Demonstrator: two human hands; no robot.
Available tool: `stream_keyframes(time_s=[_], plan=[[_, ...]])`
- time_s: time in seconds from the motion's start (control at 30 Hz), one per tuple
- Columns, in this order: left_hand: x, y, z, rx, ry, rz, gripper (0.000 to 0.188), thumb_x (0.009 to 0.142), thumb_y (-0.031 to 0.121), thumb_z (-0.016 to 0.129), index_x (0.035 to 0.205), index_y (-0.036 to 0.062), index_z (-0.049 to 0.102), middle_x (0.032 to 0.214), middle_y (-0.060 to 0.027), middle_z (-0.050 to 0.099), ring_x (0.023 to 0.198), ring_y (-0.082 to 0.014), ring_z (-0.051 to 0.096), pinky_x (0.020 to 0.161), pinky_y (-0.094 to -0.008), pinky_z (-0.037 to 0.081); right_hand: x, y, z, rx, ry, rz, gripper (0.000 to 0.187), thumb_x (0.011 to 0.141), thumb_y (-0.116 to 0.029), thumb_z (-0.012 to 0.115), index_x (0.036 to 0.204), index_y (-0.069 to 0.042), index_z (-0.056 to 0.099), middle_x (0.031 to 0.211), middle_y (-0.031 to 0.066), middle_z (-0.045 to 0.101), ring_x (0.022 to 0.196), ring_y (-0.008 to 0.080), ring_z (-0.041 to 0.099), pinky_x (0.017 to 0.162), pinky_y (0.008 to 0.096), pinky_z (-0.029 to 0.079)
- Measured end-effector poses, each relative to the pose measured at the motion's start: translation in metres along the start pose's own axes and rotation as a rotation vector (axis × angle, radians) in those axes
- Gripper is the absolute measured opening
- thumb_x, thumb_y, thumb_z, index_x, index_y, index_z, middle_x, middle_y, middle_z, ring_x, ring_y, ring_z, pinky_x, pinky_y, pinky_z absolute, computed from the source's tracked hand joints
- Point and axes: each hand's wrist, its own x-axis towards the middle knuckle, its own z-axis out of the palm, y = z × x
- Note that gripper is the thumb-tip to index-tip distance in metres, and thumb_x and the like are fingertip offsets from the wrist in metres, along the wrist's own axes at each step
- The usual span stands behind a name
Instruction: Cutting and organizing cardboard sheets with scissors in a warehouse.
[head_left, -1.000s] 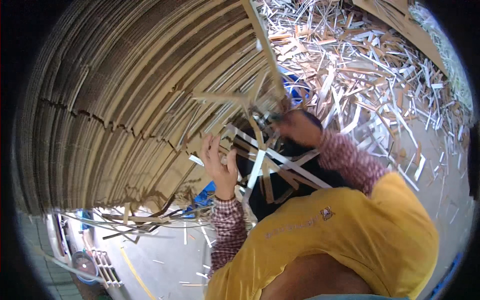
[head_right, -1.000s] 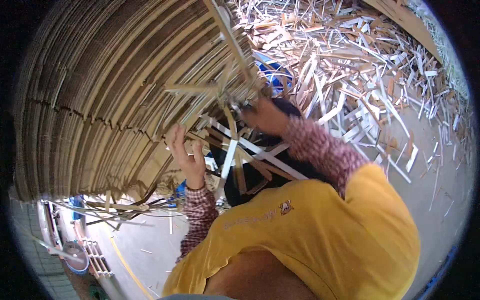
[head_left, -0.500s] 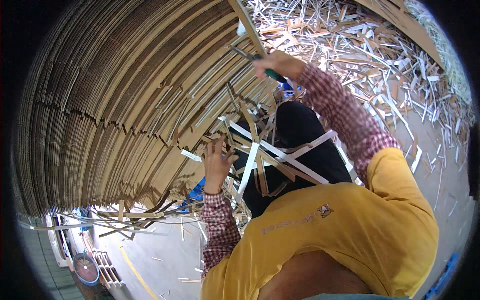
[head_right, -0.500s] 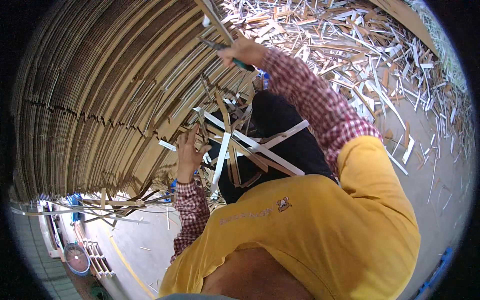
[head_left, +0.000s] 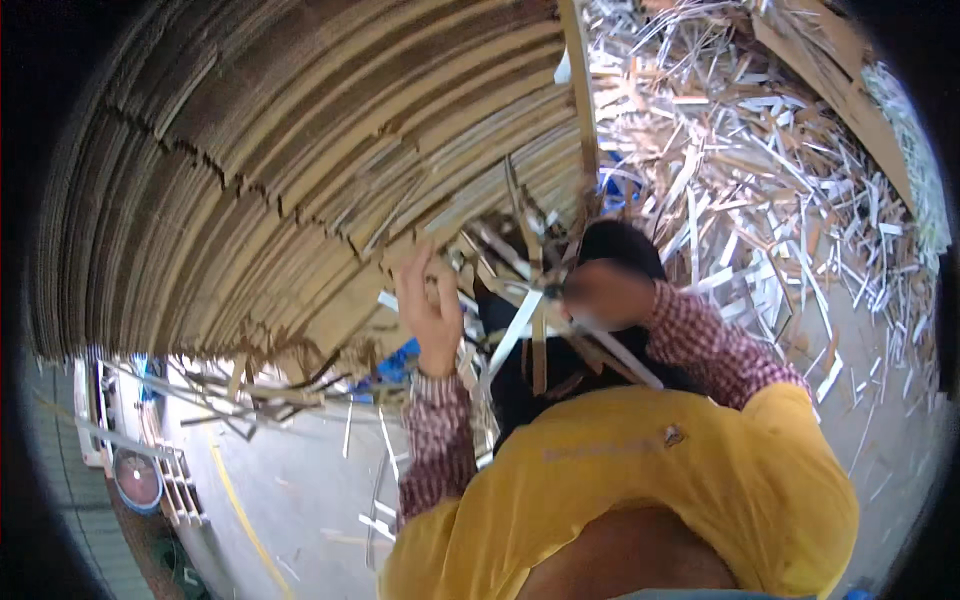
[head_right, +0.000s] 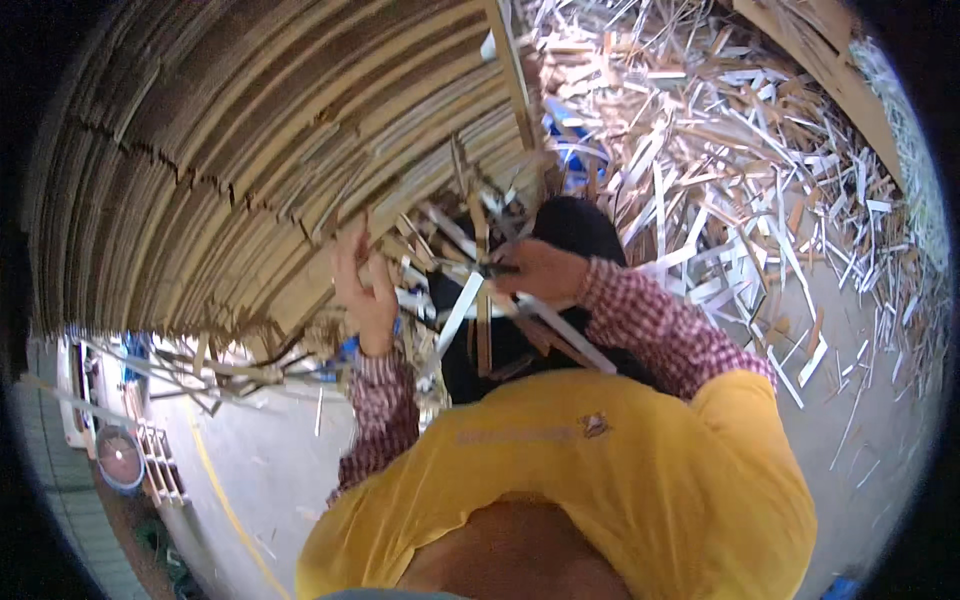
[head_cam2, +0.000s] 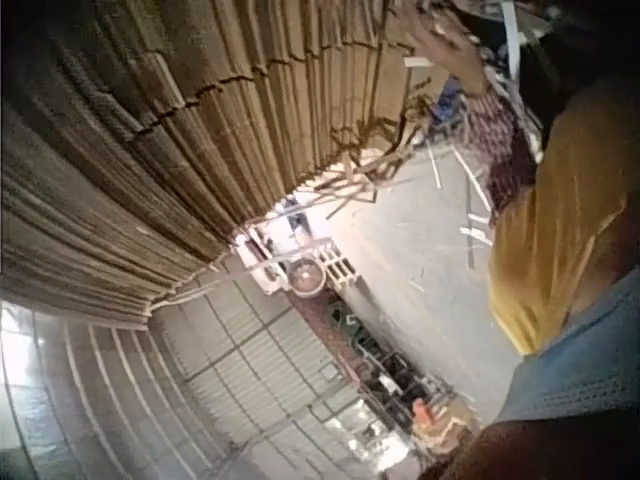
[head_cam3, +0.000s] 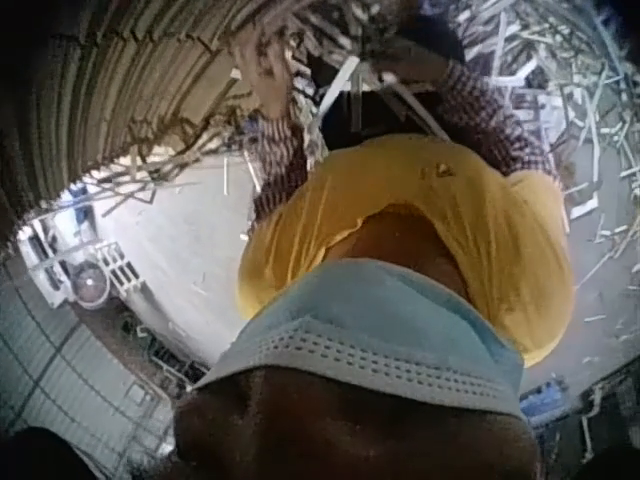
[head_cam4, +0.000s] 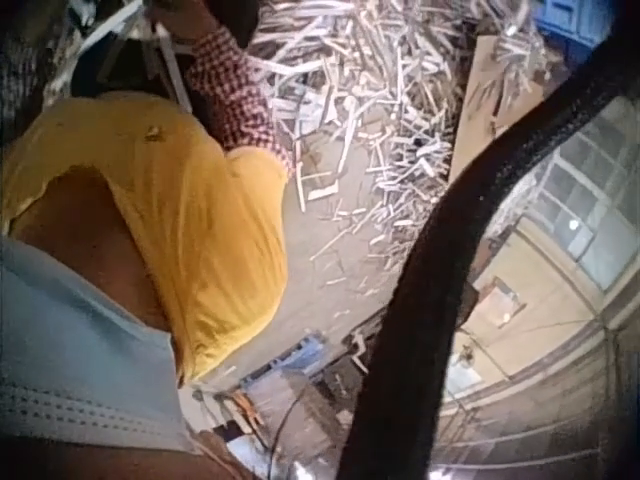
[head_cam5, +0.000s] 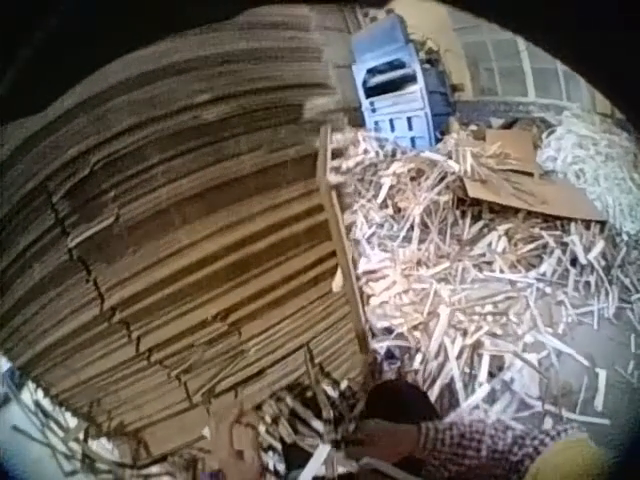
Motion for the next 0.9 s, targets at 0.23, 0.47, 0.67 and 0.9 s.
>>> stream_keyframes(time_s=[0.23,0.47,0.67,0.9], plan=[[0.033,-0.002,0.020,-0.364,0.022,-0.214,0.038,0.091,0.019,0.038,0.125,0.0008,0.038,0.121,-0.0164,0.044,0.110,-0.0234,0.045,0.091,-0.0327,0.036,0.099,0.051,-0.021,0.164,0.128,0.070,0.046,0.079,-0.045,0.054,0.068,-0.001,0.062,0.046,-0.0005,0.042,0.039,0.0086,0.039,0.035,0.0288,0.029],[0.048,-0.002,0.054,-0.528,-0.008,-0.204,0.040,0.093,0.025,0.037,0.125,0.0014,0.038,0.122,-0.0138,0.044,0.112,-0.0210,0.042,0.093,-0.0314,0.034,0.117,0.012,-0.008,0.203,0.488,-0.062,0.042,0.079,-0.034,0.052,0.071,0.007,0.060,0.055,0.0145,0.055,0.047,0.0191,0.051,0.047,0.0346,0.039],[0.003,0.023,0.065,-0.530,-0.090,-0.415,0.034,0.091,0.025,0.042,0.112,-0.0005,0.048,0.102,-0.0097,0.054,0.097,-0.0180,0.048,0.086,-0.0291,0.036,0.069,0.018,0.027,0.060,0.231,-0.169,0.036,0.081,-0.030,0.049,0.094,0.003,0.055,0.083,0.0232,0.058,0.086,0.0283,0.058,0.074,0.0378,0.043],[0.070,-0.003,0.063,-0.687,-0.087,-0.345,0.042,0.093,0.033,0.037,0.117,-0.0001,0.045,0.116,-0.0104,0.047,0.107,-0.0174,0.043,0.091,-0.0281,0.032,0.139,0.034,-0.019,-0.071,0.186,0.209,0.046,0.078,-0.036,0.050,0.071,0.009,0.054,0.054,0.0139,0.052,0.048,0.0200,0.050,0.048,0.0349,0.040]])
